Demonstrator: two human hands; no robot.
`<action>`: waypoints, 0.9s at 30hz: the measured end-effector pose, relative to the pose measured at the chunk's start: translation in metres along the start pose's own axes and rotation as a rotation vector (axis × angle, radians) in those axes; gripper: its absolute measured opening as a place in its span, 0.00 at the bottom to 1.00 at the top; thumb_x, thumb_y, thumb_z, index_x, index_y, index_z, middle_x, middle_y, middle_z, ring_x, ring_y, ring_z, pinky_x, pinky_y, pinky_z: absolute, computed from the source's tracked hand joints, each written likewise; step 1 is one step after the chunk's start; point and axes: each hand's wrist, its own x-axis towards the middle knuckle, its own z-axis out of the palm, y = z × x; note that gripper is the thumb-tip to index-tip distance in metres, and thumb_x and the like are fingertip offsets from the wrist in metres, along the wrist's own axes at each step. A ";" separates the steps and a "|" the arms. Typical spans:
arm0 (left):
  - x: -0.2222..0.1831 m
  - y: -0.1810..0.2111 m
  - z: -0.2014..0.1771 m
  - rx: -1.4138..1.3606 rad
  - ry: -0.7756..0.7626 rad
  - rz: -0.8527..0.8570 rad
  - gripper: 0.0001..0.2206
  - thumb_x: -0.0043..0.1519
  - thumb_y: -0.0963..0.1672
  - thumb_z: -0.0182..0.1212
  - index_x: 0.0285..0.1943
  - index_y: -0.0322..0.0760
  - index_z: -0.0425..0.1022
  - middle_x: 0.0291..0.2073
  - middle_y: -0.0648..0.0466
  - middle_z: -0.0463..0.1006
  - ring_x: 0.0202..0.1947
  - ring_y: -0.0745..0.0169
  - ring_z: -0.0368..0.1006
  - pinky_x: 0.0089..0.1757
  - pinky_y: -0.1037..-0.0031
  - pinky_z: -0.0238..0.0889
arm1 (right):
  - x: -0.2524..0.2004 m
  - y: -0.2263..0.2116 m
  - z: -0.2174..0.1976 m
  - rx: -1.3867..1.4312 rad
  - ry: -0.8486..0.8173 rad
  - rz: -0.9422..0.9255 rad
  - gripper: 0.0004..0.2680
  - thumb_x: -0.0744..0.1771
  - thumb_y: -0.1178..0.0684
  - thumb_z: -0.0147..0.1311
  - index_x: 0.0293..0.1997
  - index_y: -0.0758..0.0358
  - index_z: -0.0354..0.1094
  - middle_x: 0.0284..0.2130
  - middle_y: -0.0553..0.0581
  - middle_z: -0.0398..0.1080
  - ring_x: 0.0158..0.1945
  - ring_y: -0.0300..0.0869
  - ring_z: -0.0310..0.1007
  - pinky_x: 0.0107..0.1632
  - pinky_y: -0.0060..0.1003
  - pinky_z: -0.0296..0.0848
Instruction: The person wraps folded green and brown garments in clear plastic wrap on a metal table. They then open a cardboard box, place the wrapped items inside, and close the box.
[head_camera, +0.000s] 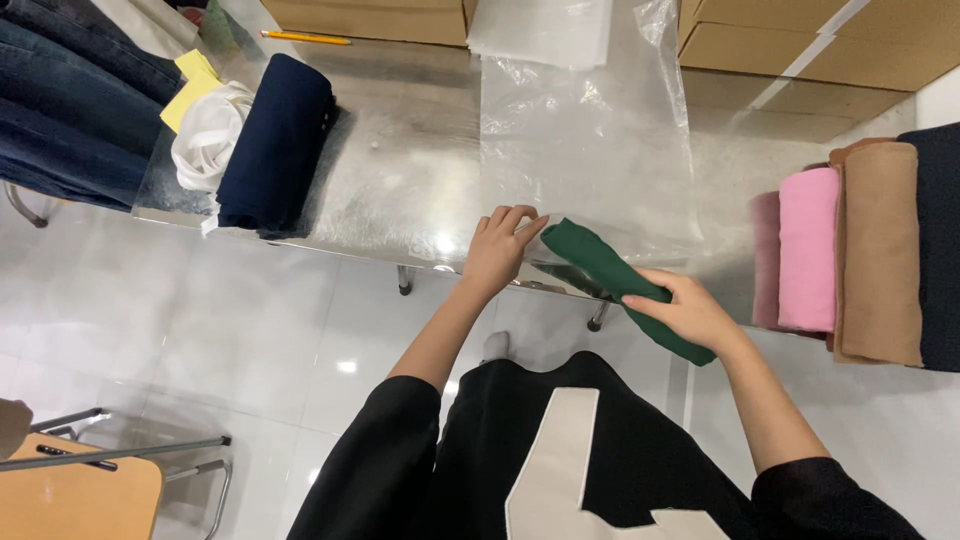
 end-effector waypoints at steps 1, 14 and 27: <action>0.001 0.002 -0.004 0.003 0.001 0.003 0.27 0.59 0.37 0.65 0.68 0.55 0.74 0.58 0.63 0.69 0.58 0.60 0.66 0.48 0.69 0.66 | 0.002 0.004 0.000 0.002 0.002 -0.003 0.20 0.66 0.54 0.65 0.69 0.53 0.73 0.62 0.60 0.76 0.65 0.54 0.73 0.63 0.50 0.72; 0.012 0.040 -0.052 -0.201 0.304 0.077 0.37 0.58 0.31 0.56 0.79 0.49 0.66 0.63 0.56 0.70 0.49 0.55 0.68 0.42 0.69 0.65 | 0.085 0.022 0.021 0.666 0.374 0.035 0.07 0.76 0.48 0.46 0.61 0.46 0.63 0.45 0.57 0.74 0.43 0.44 0.76 0.40 0.36 0.76; -0.029 0.033 -0.120 -0.742 0.185 0.042 0.18 0.56 0.34 0.52 0.42 0.46 0.87 0.42 0.61 0.85 0.38 0.62 0.75 0.43 0.74 0.71 | 0.190 -0.065 0.067 0.825 0.316 0.098 0.29 0.73 0.54 0.53 0.84 0.49 0.37 0.78 0.77 0.36 0.77 0.70 0.48 0.67 0.56 0.73</action>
